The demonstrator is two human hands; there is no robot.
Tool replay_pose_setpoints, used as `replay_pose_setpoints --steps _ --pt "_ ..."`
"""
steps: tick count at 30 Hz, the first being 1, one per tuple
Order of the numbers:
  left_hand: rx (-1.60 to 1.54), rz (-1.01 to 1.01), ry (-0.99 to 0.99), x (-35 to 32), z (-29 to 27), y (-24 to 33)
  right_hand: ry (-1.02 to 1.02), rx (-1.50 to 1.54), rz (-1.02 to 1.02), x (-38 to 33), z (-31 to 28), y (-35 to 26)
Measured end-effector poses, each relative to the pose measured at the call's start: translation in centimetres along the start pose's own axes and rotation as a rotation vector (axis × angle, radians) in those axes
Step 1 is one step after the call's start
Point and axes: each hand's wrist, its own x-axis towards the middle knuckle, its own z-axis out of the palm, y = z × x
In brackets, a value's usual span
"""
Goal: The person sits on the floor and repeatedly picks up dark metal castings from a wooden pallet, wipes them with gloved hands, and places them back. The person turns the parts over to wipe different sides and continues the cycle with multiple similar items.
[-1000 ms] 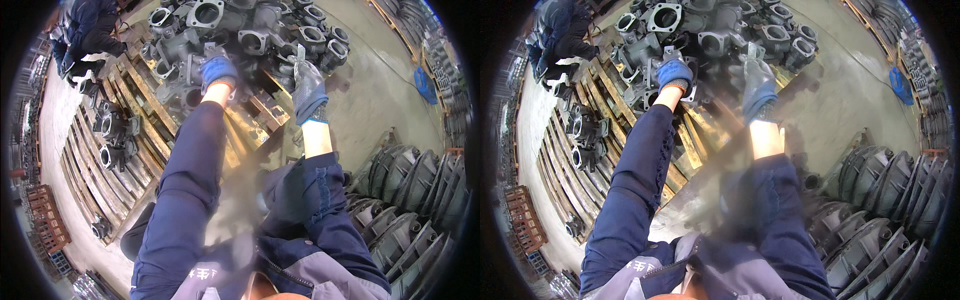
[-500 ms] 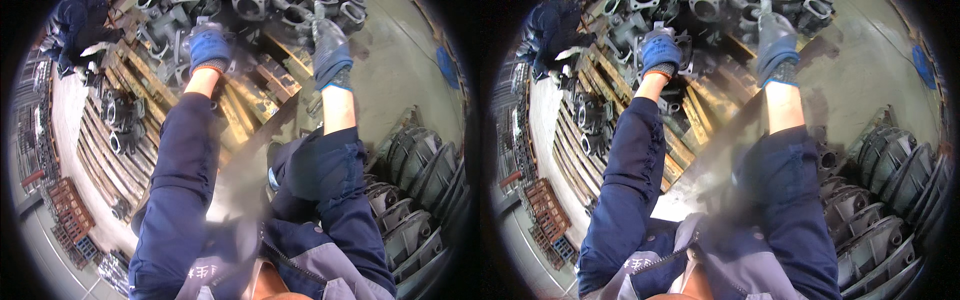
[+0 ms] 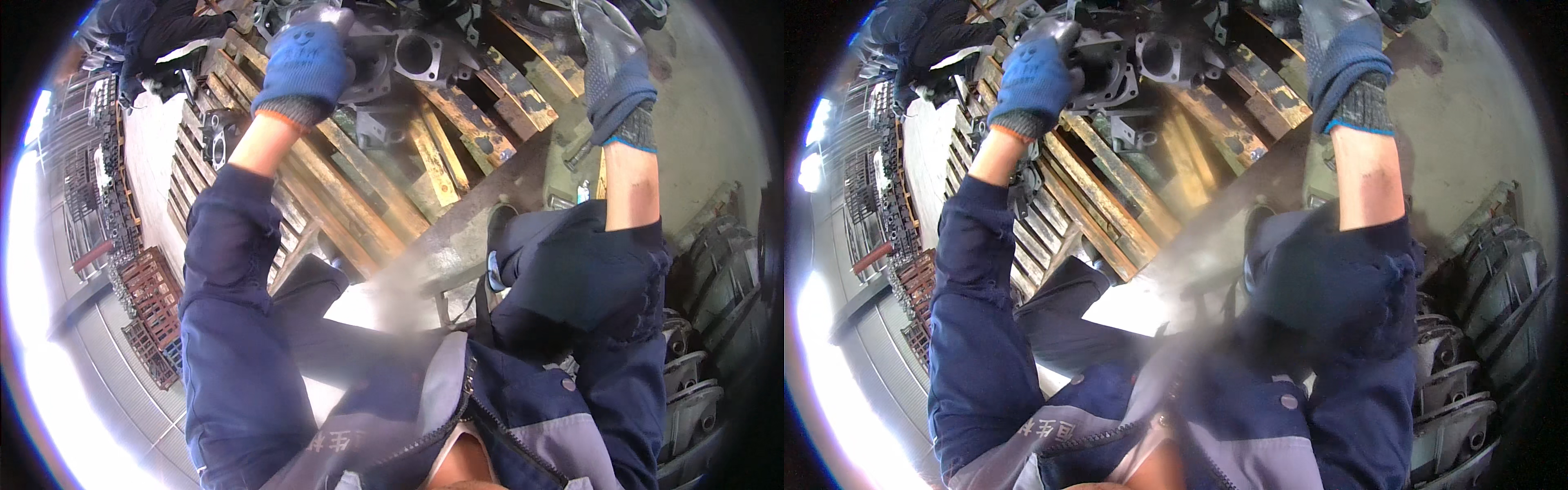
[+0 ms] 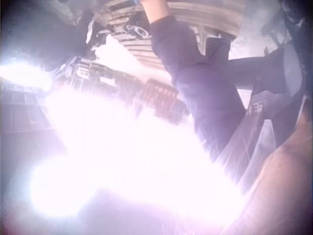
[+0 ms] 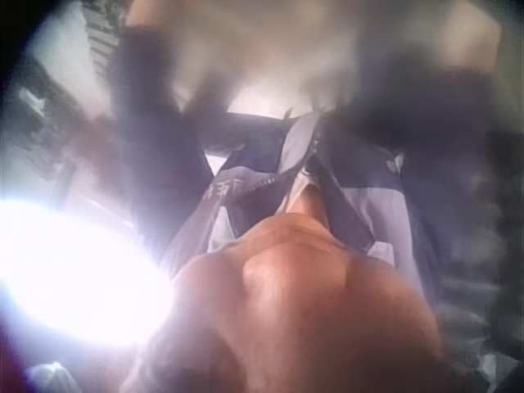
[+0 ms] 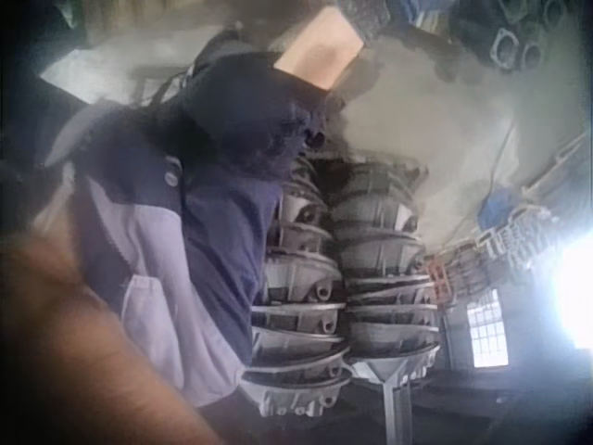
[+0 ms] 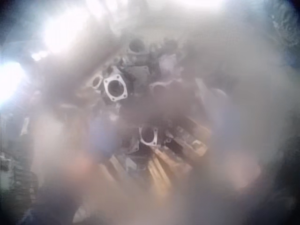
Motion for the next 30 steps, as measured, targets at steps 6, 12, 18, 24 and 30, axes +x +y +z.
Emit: replay_pose_setpoints --steps 6,12,18,24,30 --pt "-0.591 -0.321 -0.161 -4.1 -4.2 -7.2 -0.037 -0.017 -0.001 -0.4 0.3 0.3" --pt "-1.065 -0.561 -0.310 -12.3 -3.8 -6.4 -0.100 -0.012 0.032 -2.1 1.2 0.9" --pt "-1.446 -0.943 -0.287 -19.9 1.7 -4.3 -0.237 0.005 0.089 -3.9 2.5 1.9" --pt "-1.003 -1.427 -0.296 -28.0 8.6 4.0 -0.750 0.033 0.201 -5.2 5.2 4.3" --pt "-1.481 -1.627 -0.078 -32.5 12.5 9.7 -0.671 -0.439 0.469 -11.8 7.0 8.3"
